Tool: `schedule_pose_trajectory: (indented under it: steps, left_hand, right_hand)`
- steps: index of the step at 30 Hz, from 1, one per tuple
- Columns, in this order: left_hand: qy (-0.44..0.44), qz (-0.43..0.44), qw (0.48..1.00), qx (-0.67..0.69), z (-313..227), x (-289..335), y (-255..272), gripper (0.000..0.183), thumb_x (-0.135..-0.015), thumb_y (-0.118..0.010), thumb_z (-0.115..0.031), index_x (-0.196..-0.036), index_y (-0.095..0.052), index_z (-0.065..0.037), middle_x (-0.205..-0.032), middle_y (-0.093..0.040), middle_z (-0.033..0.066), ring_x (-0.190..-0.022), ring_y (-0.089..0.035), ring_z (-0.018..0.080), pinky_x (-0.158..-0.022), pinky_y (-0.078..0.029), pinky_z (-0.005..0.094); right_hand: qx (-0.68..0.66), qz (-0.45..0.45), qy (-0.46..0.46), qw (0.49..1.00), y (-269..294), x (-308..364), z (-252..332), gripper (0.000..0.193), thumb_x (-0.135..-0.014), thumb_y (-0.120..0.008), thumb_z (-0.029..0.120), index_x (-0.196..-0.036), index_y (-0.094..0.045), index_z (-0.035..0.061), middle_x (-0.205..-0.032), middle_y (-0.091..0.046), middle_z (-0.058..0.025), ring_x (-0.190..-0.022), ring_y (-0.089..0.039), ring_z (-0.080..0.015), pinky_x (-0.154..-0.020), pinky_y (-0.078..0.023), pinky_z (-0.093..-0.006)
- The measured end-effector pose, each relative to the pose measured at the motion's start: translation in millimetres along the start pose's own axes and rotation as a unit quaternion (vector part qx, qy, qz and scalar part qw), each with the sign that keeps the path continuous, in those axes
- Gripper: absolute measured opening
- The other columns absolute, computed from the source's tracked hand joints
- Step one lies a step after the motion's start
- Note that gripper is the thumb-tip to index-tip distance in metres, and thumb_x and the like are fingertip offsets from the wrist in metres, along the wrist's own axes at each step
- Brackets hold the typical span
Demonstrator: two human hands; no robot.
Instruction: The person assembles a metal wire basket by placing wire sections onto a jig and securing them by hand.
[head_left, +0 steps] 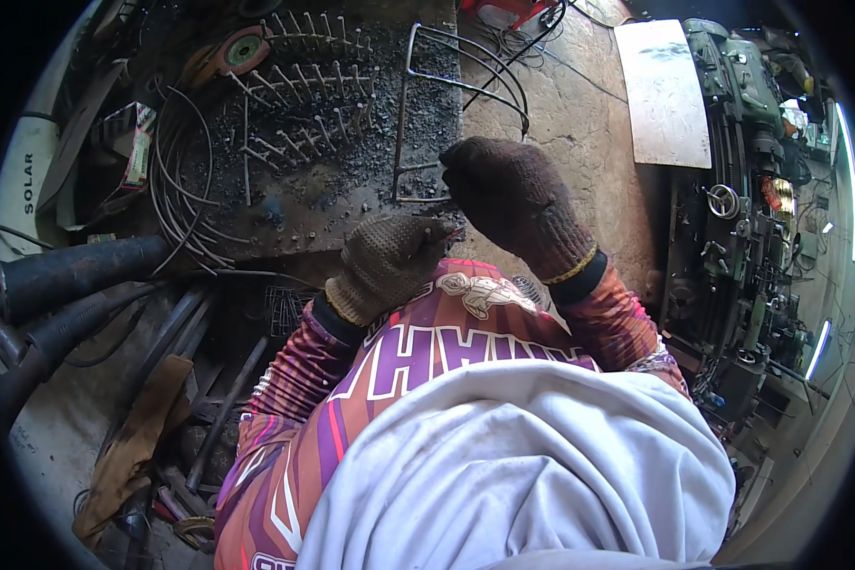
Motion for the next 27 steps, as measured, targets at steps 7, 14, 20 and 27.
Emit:
schedule_pose_trajectory:
  steps: [7, 14, 20, 27]
  left_hand:
    - [-0.009, 0.017, 1.0, 0.0, 0, 0, -2, 0.014, -0.089, -0.072, -0.002, -0.101, -0.076, -0.004, -0.081, -0.072, 0.0139, -0.069, -0.07, 0.0321, -0.063, -0.055, 0.039]
    - [-0.015, 0.011, 1.0, -0.004, -2, -2, 2, 0.015, -0.089, -0.072, -0.002, -0.103, -0.077, -0.004, -0.083, -0.073, 0.0141, -0.07, -0.071, 0.0299, -0.062, -0.055, 0.0378]
    - [-0.004, 0.013, 1.0, 0.013, -1, -1, -1, 0.014, -0.089, -0.073, -0.004, -0.103, -0.077, -0.004, -0.078, -0.07, 0.0138, -0.067, -0.069, 0.0302, -0.061, -0.054, 0.0389]
    - [-0.007, 0.004, 1.0, -0.003, -3, 0, 3, 0.009, -0.087, -0.074, -0.005, -0.096, -0.074, -0.004, -0.08, -0.069, 0.0146, -0.071, -0.069, 0.0324, -0.064, -0.054, 0.0415]
  right_hand:
    - [0.036, 0.034, -0.02, 0.999, -7, 0, -2, 0.017, -0.092, -0.071, 0.018, -0.104, -0.075, 0.0065, -0.092, -0.074, -0.0177, -0.085, -0.073, -0.0376, -0.075, -0.06, -0.0448]
    - [0.017, -0.007, 0.003, 1.0, 1, 1, 0, 0.017, -0.091, -0.071, 0.017, -0.104, -0.076, 0.0071, -0.094, -0.074, -0.0171, -0.085, -0.074, -0.0363, -0.075, -0.06, -0.0431]
    - [-0.009, -0.006, -0.007, 1.0, -1, -2, 1, 0.015, -0.091, -0.072, 0.014, -0.103, -0.076, 0.0061, -0.095, -0.075, -0.0168, -0.086, -0.074, -0.0364, -0.076, -0.061, -0.0427]
    - [0.004, 0.006, 0.018, 1.0, 3, -3, 5, 0.016, -0.091, -0.073, 0.015, -0.104, -0.076, 0.0057, -0.094, -0.074, -0.0171, -0.086, -0.074, -0.0363, -0.075, -0.061, -0.0415]
Point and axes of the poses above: each hand's wrist, its own x-axis away from the middle knuckle, its own y-axis out of the back of the hand, z = x × y, the point moved 8 cm from there along -x, towards the middle knuckle
